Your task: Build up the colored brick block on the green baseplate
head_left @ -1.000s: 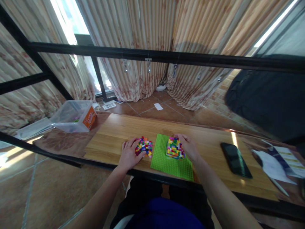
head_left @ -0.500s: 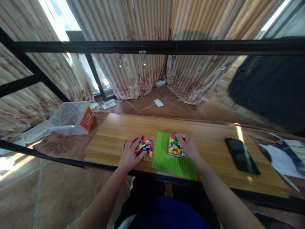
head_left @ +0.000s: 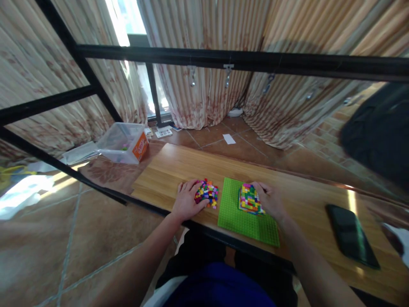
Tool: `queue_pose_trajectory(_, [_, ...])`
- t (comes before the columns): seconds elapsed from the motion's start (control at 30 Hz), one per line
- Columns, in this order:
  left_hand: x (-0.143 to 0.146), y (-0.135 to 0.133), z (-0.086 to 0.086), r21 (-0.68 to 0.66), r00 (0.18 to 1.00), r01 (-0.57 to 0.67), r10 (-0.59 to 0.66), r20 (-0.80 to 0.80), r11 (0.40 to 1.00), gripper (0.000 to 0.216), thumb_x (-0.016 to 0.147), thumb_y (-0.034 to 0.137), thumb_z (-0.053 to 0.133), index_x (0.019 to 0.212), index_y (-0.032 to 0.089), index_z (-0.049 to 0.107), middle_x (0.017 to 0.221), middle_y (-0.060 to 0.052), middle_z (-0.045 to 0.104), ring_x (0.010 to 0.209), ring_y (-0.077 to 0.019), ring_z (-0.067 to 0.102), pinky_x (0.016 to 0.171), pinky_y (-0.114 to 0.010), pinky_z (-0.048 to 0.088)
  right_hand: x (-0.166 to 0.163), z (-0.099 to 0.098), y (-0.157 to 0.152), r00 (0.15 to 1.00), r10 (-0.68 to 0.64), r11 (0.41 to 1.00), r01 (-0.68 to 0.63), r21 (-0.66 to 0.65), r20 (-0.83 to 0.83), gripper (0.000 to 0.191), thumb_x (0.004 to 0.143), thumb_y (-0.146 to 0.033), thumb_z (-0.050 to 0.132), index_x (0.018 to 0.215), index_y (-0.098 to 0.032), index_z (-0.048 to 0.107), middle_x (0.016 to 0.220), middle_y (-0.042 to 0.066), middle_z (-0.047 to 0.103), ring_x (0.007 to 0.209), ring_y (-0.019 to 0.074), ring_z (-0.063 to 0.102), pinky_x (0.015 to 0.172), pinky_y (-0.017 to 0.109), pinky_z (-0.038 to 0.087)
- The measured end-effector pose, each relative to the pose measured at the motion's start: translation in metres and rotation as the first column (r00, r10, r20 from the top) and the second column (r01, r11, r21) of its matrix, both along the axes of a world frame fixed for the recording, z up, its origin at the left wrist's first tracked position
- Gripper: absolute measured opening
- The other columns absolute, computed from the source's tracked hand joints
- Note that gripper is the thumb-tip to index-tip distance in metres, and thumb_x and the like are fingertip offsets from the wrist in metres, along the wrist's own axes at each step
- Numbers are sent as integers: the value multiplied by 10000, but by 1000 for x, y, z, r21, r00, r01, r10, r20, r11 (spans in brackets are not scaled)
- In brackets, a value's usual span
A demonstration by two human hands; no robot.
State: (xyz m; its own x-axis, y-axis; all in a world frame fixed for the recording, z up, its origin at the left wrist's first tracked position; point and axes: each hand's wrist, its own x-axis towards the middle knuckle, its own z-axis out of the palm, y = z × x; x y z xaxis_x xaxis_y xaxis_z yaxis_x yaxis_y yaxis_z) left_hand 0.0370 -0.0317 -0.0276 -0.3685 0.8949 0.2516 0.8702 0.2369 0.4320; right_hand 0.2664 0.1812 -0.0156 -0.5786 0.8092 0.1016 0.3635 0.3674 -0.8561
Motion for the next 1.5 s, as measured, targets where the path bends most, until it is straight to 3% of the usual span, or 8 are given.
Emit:
queue_pose_trajectory(0.17, [1, -2, 3, -9, 999, 7, -6, 51, 1000, 682, 782, 572, 647, 1362, 251, 487, 1443, -103, 467, 1310, -297, 431, 1140, -513, 213, 2, 9, 5, 994, -9, 986, -9, 169, 108, 494, 901, -551, 416, 867, -167, 725, 808, 58, 704, 716, 187, 619, 659, 289, 467])
queue_pose_trajectory(0.3, [3, -2, 3, -25, 997, 45, -43, 60, 999, 851, 686, 655, 700, 1394, 260, 444, 1474, -117, 435, 1330, -324, 403, 1147, -548, 164, -12, 27, -15, 991, -121, 813, 63, 578, 63, 392, 921, -441, 442, 882, -166, 718, 900, 109, 695, 880, 236, 611, 858, 388, 464])
queue_pose_trajectory(0.37, [3, -2, 3, -35, 996, 64, -62, 58, 997, 913, 654, 685, 707, 1411, 261, 422, 1488, -125, 417, 1343, -336, 385, 1148, -562, 146, -32, 33, -33, 997, -48, 769, 3, 639, 52, 320, 935, -373, 452, 952, -187, 712, 960, 101, 692, 938, 233, 600, 902, 395, 457])
queue_pose_trajectory(0.53, [4, -1, 4, -49, 997, 59, -56, 50, 997, 945, 643, 715, 694, 1410, 233, 425, 1492, -156, 401, 1354, -351, 368, 1141, -574, 154, -97, 21, -64, 935, 190, 792, -326, 515, 300, 323, 921, -171, 414, 1070, -188, 701, 1066, 103, 681, 999, 216, 595, 914, 345, 451])
queue_pose_trajectory(0.87, [5, -2, 1, -18, 997, 60, -58, 59, 998, 882, 674, 641, 712, 1408, 241, 429, 1491, -145, 407, 1348, -336, 379, 1142, -573, 153, -134, 0, -50, 833, 218, 849, -419, 323, 508, 236, 874, -175, 527, 965, -201, 744, 998, 76, 679, 944, 181, 605, 884, 277, 418])
queue_pose_trajectory(1.17, [5, -3, 3, -10, 997, 50, -50, 64, 999, 868, 694, 662, 684, 1404, 231, 431, 1480, -134, 430, 1332, -329, 395, 1139, -558, 155, -118, 4, -65, 950, 154, 936, -229, 268, 272, 227, 869, -241, 474, 901, -189, 692, 933, 79, 703, 902, 200, 623, 845, 324, 448])
queue_pose_trajectory(1.4, [3, -3, 4, 4, 996, 41, -41, 79, 999, 749, 783, 663, 592, 1394, 253, 455, 1474, -113, 443, 1321, -310, 412, 1139, -530, 177, -93, 7, -86, 987, 103, 977, -124, -171, -126, 333, 841, -401, 516, 1044, -175, 652, 896, 79, 714, 757, 203, 654, 725, 350, 522])
queue_pose_trajectory(1.5, [2, -3, 4, -8, 997, 29, -28, 72, 1000, 732, 787, 646, 598, 1386, 246, 468, 1467, -120, 450, 1319, -307, 415, 1138, -530, 182, -88, 15, -94, 983, 97, 967, -130, -219, -153, 335, 836, -409, 528, 1043, -189, 673, 802, 49, 709, 696, 190, 649, 683, 331, 526])
